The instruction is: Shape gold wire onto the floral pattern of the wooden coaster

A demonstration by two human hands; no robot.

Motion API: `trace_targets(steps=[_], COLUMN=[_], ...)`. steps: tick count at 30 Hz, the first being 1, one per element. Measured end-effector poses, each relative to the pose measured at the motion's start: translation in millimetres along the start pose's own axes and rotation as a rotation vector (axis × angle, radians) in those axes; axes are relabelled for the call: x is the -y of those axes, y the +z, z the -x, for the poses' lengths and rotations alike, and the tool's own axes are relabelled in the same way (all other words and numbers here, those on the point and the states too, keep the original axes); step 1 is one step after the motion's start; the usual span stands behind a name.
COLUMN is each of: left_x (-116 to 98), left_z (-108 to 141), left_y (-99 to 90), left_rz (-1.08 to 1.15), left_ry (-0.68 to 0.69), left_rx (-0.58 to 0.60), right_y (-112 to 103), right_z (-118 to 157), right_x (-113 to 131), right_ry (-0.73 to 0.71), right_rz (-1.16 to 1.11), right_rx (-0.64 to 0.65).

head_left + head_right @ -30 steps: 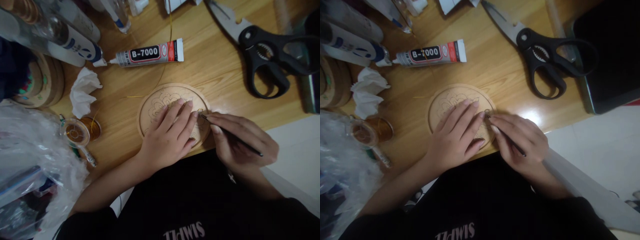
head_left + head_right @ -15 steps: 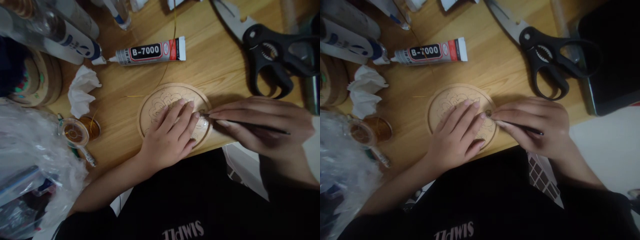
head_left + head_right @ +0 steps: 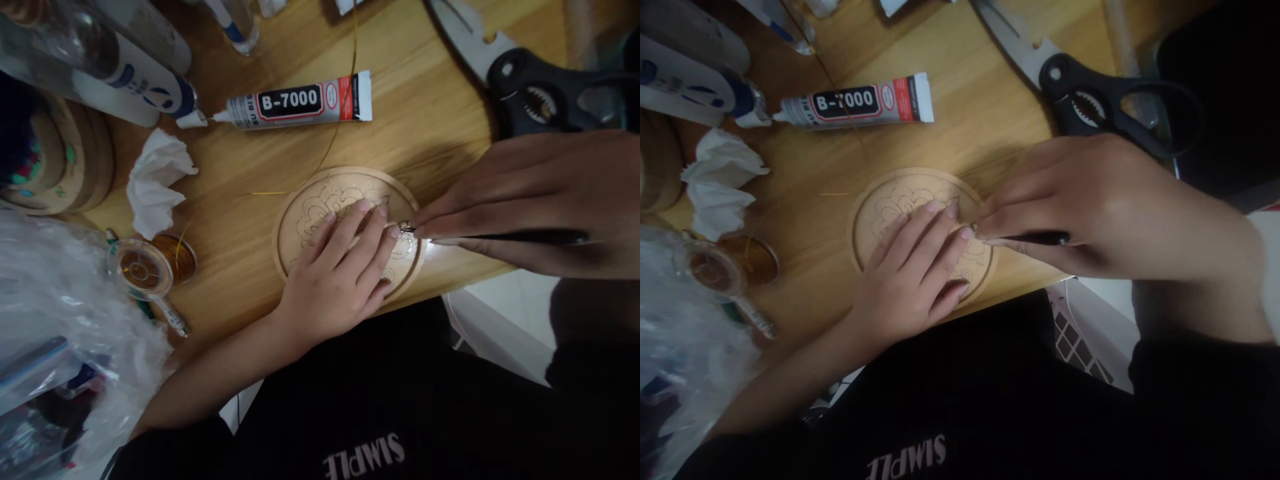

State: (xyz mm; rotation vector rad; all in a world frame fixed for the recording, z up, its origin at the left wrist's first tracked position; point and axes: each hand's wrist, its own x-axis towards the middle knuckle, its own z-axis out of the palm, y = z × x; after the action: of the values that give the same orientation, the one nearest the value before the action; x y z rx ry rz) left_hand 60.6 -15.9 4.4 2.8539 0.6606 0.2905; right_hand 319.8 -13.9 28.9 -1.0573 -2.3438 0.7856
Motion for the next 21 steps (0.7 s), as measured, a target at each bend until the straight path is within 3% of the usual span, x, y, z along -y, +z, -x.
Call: trace_targets(steps=[5, 10, 15, 21], left_x=[0, 0, 1, 0], left_z=[0, 1, 1, 2], left_y=[-0.8, -0.6, 0.2, 0.5], left_rz=[0.02, 0.026, 0.026, 0.029], left_ry=[0.0, -0.003, -0.009, -0.019], left_rx=[0.018, 0.02, 0.014, 0.01], right_y=[-7, -11, 1, 29], right_z=[-8, -11, 0, 26], right_x=[-10, -10, 4, 24], right_ry=[-0.032, 0.133, 0.104, 0.159], right_rz=[-0.057, -0.208, -0.149, -0.128], right_rx=[0.076, 0.093, -0.02, -0.356])
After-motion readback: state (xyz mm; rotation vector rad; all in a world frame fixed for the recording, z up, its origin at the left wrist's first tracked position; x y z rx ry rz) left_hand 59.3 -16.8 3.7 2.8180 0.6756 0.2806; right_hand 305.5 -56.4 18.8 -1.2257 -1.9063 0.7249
